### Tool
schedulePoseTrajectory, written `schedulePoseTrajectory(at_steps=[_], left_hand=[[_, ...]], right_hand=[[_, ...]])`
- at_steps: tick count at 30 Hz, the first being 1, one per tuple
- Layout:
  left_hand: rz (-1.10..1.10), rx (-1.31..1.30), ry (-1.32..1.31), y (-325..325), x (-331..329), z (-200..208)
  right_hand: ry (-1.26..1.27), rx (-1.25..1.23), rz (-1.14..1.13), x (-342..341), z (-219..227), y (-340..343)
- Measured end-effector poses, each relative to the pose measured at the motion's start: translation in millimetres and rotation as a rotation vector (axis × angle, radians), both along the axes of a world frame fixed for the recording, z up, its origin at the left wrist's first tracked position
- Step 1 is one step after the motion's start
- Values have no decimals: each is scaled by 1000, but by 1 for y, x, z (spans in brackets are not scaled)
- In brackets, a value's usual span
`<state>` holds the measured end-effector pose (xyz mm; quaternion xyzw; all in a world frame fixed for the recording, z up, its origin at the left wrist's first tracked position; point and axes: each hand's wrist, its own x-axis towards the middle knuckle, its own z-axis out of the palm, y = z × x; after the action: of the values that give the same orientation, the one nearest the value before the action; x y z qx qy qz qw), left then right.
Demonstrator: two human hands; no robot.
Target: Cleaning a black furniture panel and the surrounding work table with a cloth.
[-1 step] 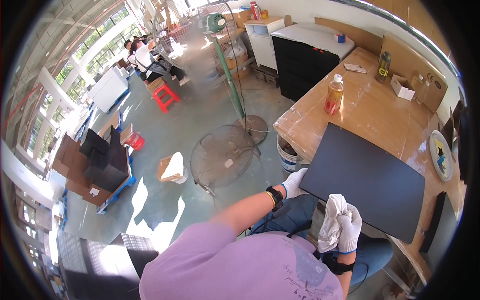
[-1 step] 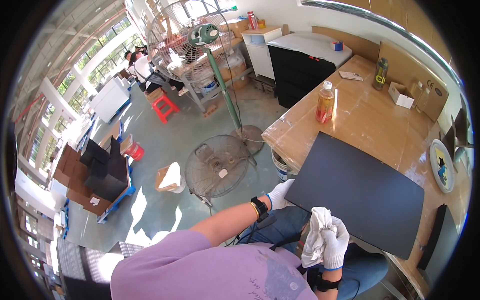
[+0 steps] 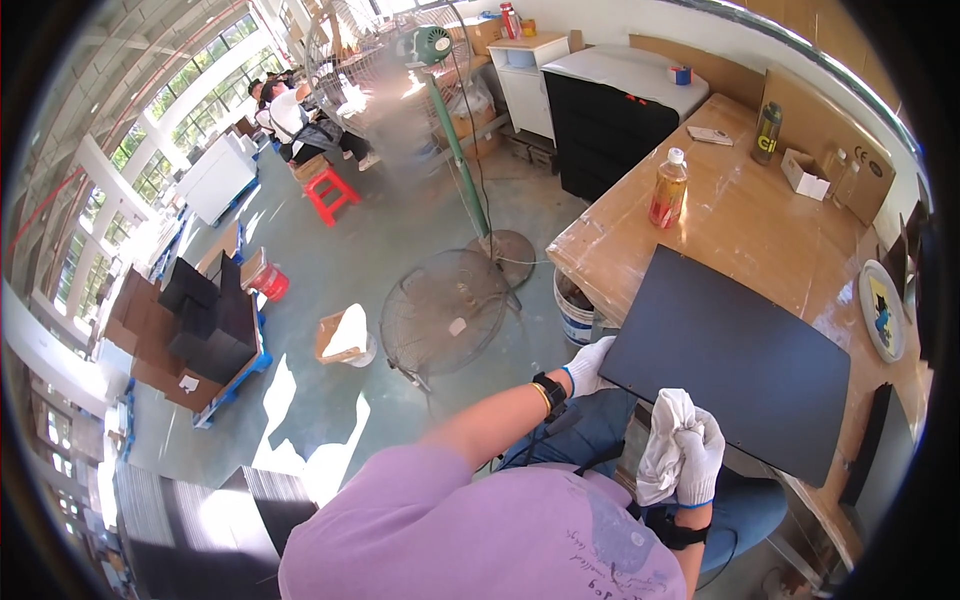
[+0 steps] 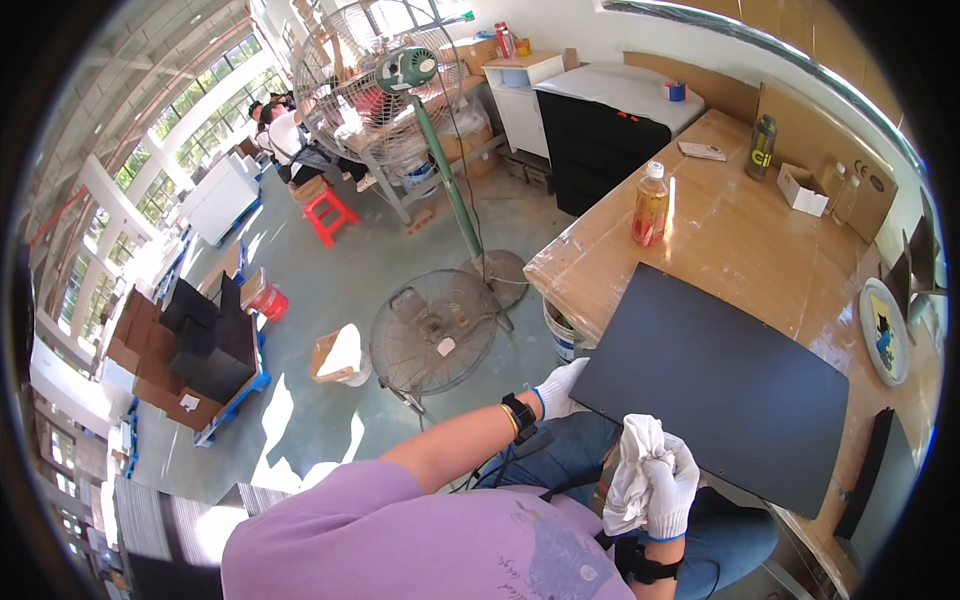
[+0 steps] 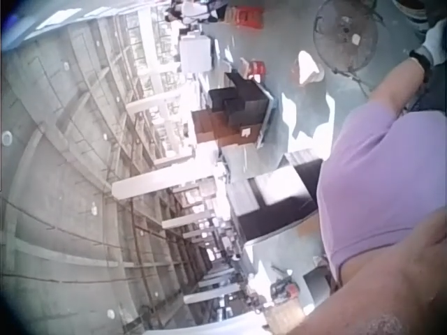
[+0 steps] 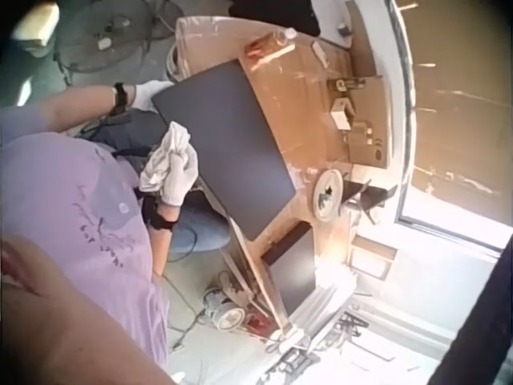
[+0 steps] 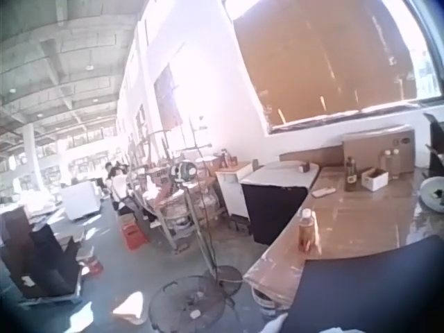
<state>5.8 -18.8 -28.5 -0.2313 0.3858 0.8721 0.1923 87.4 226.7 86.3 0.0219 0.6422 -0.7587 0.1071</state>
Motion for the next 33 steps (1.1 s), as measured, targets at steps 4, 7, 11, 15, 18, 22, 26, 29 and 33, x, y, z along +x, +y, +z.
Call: schedulePoseTrajectory(at_steps=[4,7,11,15,18,22,26,29,33], left_hand=[[-4,25,5,-2,-4,-4],[-4,37,6,1,-3,5],[26,12,-21,2,-2,8],[4,14,12,0,0,5],[28,-14,-40,5,4,17],[36,-35,-14,4,4,17],[21,-82,-26,6,7,27],[16,-101,-21,4,8,31],[32,-63,-20,1,9,39]], right_hand=[[-14,-19,-1,2,2,-2],[-4,-46,-10,4,-1,-1],[-10,-15,-4,4,-3,1],[2,-53,0,2,-7,3],[-21,-159,-23,-3,-16,7],[-26,-188,-21,-8,-12,7],[-27,-183,-28,-9,-24,15],[-27,-224,-29,-10,-18,12],[-52,-260,28,-16,-20,9]])
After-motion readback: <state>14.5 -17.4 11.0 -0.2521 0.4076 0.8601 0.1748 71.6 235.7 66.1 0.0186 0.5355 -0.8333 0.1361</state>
